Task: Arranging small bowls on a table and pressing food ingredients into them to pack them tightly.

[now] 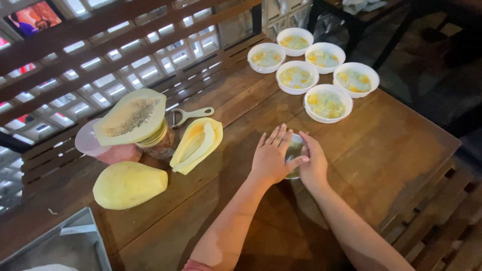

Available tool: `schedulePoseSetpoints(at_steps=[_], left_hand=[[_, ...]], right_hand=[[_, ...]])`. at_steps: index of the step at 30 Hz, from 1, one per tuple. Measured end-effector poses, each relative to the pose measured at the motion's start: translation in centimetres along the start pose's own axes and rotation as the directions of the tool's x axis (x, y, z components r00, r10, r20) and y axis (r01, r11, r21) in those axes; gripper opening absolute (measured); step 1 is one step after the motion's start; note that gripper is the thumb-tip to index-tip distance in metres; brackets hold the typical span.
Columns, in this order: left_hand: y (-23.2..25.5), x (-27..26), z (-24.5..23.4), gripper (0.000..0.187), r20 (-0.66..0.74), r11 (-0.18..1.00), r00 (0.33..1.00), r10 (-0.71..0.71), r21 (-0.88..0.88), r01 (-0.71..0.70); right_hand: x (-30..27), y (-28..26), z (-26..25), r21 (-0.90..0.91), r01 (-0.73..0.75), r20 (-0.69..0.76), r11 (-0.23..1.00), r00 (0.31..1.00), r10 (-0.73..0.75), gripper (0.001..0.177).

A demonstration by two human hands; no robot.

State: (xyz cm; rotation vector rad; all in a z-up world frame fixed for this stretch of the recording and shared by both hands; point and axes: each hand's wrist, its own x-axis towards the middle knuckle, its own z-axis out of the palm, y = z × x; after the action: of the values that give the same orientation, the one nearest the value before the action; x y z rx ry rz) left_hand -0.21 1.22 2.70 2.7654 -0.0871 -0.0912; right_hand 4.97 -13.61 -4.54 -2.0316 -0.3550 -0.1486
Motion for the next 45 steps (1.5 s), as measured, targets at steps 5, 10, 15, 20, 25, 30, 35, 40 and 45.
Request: schedulePoseSetpoints(at_steps=[5,10,15,20,25,30,35,40,45], left_hand=[[-1.1,0.8,3.4,0.099,-0.182,0.999,0.982,-0.041,0.007,0.042],[-2.4,1.8,7.1,0.097,-0.512,0.996,0.859,-0.019,0.062,0.059],[-2.0,-0.4,3.8,0.103,-0.393,0.986,0.913,-0.107,0.075,0.148],[-0.9,-0.3,8.1,0.06,-0.569,0.798,0.816,-0.098,0.445,0.406],[4.7,-4.3,4.0,0.052,-0.231,0.607,0.953,-0.198,0.734,0.304],[1.6,-2.4,10.0,0.036,-0.146,0.796,0.982,-0.123,0.577,0.185],[-0.8,-2.0,3.6,0.086,-0.32,0.907,0.942,-0.1,0.36,0.218],[-0.1,-3.0,-0.2,0.128,-0.364,0.972,0.92,0.148,0.227,-0.066],[-1.7,-2.1,1.0,0.104,-0.102,0.983,0.981,0.167,0.086,-0.159]], right_hand=[[-3.7,-3.9,0.7,-0.129,0.021,-0.054,0.991,0.998,-0.028,0.066],[-4.5,-5.5,0.8,-0.206,-0.025,-0.035,0.978,0.999,0.018,0.063],[-1.2,-1.1,0.8,-0.339,-0.015,0.072,0.941,0.997,0.042,0.062],[3.5,3.4,0.9,-0.377,-0.057,0.111,0.925,0.988,0.106,0.052],[5.4,-0.8,-1.4,-0.196,-0.104,0.286,0.975,0.945,0.158,0.034],[6.7,-4.2,-2.4,-0.13,0.068,0.454,0.989,0.891,-0.002,0.03],[7.9,-4.2,-1.5,-0.075,0.158,0.522,0.985,0.848,-0.097,0.031],[9.1,-1.0,0.5,-0.108,0.285,0.558,0.953,0.811,-0.179,0.014],[9.8,4.5,2.7,-0.005,0.397,0.489,0.918,0.802,-0.344,0.01]])
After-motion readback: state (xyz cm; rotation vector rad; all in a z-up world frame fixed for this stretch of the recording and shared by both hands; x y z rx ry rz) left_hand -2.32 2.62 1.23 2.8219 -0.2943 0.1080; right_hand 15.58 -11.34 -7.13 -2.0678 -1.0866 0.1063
